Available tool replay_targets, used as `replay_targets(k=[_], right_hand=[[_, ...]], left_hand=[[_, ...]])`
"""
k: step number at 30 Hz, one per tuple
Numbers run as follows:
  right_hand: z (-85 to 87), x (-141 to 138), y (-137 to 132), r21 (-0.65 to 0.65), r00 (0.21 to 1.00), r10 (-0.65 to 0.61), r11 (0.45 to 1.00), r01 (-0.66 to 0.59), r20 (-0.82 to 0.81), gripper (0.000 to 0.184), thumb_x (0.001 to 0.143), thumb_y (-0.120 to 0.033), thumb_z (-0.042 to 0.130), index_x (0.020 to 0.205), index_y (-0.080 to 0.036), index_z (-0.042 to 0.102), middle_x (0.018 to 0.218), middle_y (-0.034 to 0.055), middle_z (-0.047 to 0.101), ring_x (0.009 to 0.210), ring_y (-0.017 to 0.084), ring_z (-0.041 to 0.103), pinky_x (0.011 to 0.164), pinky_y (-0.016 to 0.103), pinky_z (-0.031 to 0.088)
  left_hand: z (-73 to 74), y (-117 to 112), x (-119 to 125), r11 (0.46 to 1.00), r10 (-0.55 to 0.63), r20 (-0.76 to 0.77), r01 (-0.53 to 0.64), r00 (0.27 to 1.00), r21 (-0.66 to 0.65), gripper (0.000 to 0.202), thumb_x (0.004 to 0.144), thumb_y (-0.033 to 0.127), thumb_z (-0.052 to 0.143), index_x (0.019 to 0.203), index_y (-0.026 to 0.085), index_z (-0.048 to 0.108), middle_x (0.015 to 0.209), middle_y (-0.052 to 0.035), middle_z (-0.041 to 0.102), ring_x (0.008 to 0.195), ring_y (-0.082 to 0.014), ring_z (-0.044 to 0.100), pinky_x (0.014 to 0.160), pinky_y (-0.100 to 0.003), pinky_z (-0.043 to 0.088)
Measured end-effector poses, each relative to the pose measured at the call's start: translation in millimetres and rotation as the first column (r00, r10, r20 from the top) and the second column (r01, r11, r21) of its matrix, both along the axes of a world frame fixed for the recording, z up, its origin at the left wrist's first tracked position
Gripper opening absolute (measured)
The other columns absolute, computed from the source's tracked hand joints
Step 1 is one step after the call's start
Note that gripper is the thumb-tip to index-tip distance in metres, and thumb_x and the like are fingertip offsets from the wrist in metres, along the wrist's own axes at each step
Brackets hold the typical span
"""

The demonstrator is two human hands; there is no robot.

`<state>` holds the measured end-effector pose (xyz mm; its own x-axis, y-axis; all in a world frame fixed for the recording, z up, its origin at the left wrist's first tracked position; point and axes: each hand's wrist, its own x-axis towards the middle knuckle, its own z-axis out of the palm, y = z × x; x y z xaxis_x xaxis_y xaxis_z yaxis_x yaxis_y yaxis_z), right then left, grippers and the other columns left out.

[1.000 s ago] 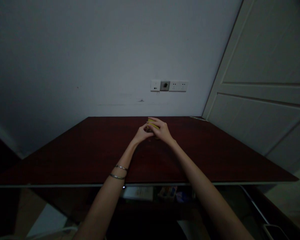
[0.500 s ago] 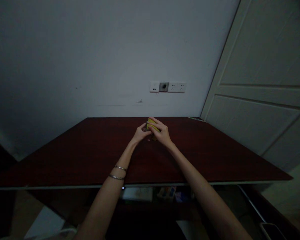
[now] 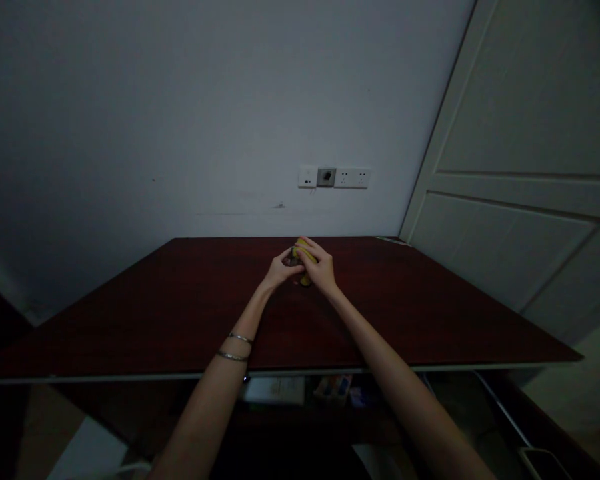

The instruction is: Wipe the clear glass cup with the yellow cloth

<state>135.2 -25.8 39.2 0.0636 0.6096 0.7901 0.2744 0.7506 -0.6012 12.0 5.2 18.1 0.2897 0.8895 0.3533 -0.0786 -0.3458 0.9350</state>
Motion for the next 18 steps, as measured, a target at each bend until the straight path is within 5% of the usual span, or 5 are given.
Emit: replay_targets(k=[4, 8, 14, 18], right_hand=[[-4.5, 7, 18, -0.128, 0.992, -0.033, 0.992, 0.018, -0.123, 0.035, 0.074, -0.043, 0.054, 0.093, -0.018, 0.067, 0.106, 0.0072, 0.064, 0.102, 0.021, 0.057, 0.091, 0.035, 0.042], [-14.2, 20, 37, -0.310, 0.970, 0.024, 0.946, -0.100, -0.240, 0.046, 0.068, -0.051, 0.056, 0.089, -0.012, 0.067, 0.093, 0.0101, 0.068, 0.088, 0.023, 0.062, 0.080, 0.035, 0.047], [-19.3, 22, 31, -0.302, 0.956, 0.144, 0.928, -0.220, -0.254, 0.051, 0.072, -0.054, 0.050, 0.104, -0.015, 0.061, 0.108, 0.0087, 0.063, 0.097, 0.020, 0.058, 0.086, 0.033, 0.044], [-16.0, 17, 23, -0.271, 0.963, 0.212, 0.929, -0.252, -0.168, 0.055, 0.068, -0.050, 0.057, 0.112, -0.017, 0.055, 0.113, 0.0086, 0.060, 0.101, 0.020, 0.056, 0.088, 0.033, 0.043]], left_hand=[[-2.8, -2, 2, 0.997, -0.071, -0.059, 0.071, 0.996, -0.003, 0.075, 0.052, 0.028, 0.075, 0.120, 0.015, 0.046, 0.086, -0.0053, 0.063, 0.060, -0.0111, 0.056, 0.045, -0.022, 0.048], [-4.5, -5, 4, 0.992, -0.125, -0.105, 0.124, 0.987, -0.023, 0.075, 0.051, 0.028, 0.076, 0.119, 0.014, 0.046, 0.085, -0.0058, 0.062, 0.056, -0.0107, 0.056, 0.042, -0.022, 0.048], [-4.4, 0, -2, 0.989, -0.114, -0.041, 0.109, 0.993, -0.104, 0.047, 0.062, 0.044, 0.067, 0.093, 0.009, 0.056, 0.069, -0.0043, 0.060, 0.044, -0.0080, 0.051, 0.040, -0.023, 0.047], [-2.6, 3, -7, 0.981, -0.098, -0.001, 0.097, 0.995, -0.170, 0.048, 0.068, 0.055, 0.056, 0.077, 0.008, 0.056, 0.056, -0.0016, 0.056, 0.032, -0.0033, 0.038, 0.039, -0.025, 0.047]])
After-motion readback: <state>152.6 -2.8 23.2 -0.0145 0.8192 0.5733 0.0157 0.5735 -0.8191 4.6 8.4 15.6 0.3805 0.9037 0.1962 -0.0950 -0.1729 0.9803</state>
